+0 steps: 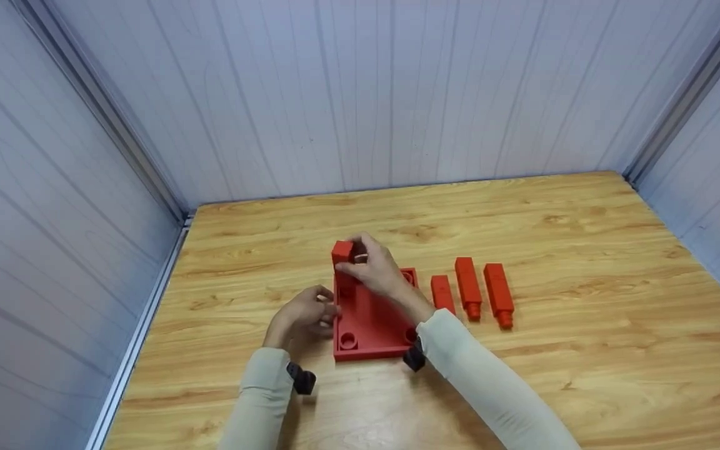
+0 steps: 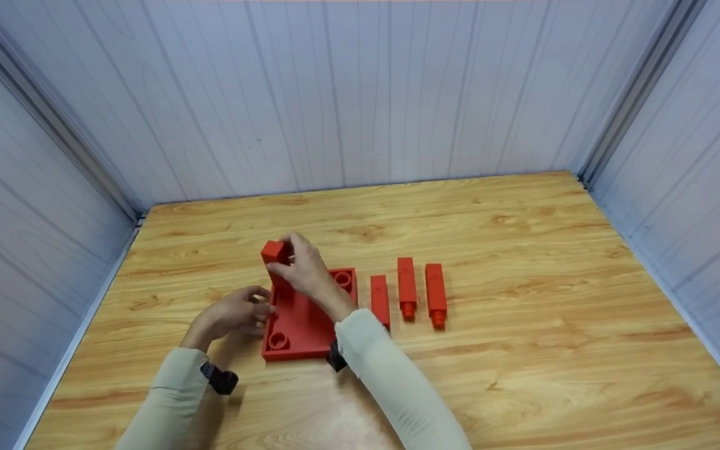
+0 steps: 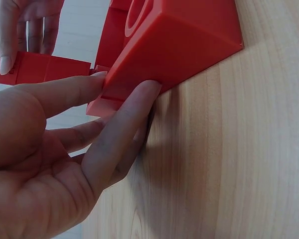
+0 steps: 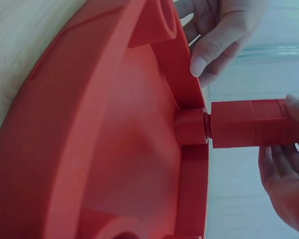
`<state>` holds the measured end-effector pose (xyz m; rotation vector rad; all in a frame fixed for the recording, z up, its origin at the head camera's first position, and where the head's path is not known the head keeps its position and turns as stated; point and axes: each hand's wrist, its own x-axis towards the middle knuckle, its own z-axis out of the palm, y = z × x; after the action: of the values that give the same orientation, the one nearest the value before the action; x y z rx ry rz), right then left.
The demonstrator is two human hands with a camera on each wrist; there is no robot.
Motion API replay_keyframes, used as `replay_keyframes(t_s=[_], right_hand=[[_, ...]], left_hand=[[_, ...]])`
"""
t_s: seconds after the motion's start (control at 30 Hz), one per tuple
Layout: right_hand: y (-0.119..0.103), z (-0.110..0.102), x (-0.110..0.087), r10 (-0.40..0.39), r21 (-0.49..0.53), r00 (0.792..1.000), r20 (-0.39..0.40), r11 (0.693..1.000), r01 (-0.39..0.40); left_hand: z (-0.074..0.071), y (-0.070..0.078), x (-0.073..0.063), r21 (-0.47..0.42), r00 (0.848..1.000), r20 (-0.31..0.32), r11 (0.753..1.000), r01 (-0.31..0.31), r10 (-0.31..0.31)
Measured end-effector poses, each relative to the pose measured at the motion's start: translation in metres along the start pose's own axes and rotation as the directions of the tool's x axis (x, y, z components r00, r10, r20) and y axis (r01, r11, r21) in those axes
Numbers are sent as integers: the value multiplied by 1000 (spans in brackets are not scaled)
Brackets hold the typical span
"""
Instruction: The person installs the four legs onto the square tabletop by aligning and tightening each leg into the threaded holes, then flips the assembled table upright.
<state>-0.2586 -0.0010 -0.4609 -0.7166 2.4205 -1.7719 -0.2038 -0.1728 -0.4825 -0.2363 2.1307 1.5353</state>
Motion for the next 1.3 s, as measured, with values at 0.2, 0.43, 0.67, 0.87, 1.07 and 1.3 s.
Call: replay_keyframes(t_s=[0.2, 0.43, 0.67, 0.87, 1.07, 1.3], right_hand=[[1, 7, -1, -64, -61, 994, -88, 996, 58], [3, 9, -2, -58, -86, 993, -107, 995, 49], [2, 0, -3, -12, 2, 1000, -4, 1000, 12], [4, -8, -2, -12, 206, 992, 128, 979, -14], [4, -11, 0, -4, 286, 978, 211, 957, -58], [-10, -11, -3, 26, 232, 986, 166, 970, -65]], left_hand=[[1, 1, -1, -9, 1000, -4, 1000, -4, 3], [1, 0, -1, -2, 1000, -10, 1000, 3, -3], [1, 0, 1, 9, 1000, -1, 1000, -10, 10], [0, -1, 1, 14, 1000, -9, 1000, -4, 4], [0, -1, 0, 12, 1000, -17, 1000, 7, -7], [1, 1, -1, 5, 1000, -14, 1000, 4, -4]])
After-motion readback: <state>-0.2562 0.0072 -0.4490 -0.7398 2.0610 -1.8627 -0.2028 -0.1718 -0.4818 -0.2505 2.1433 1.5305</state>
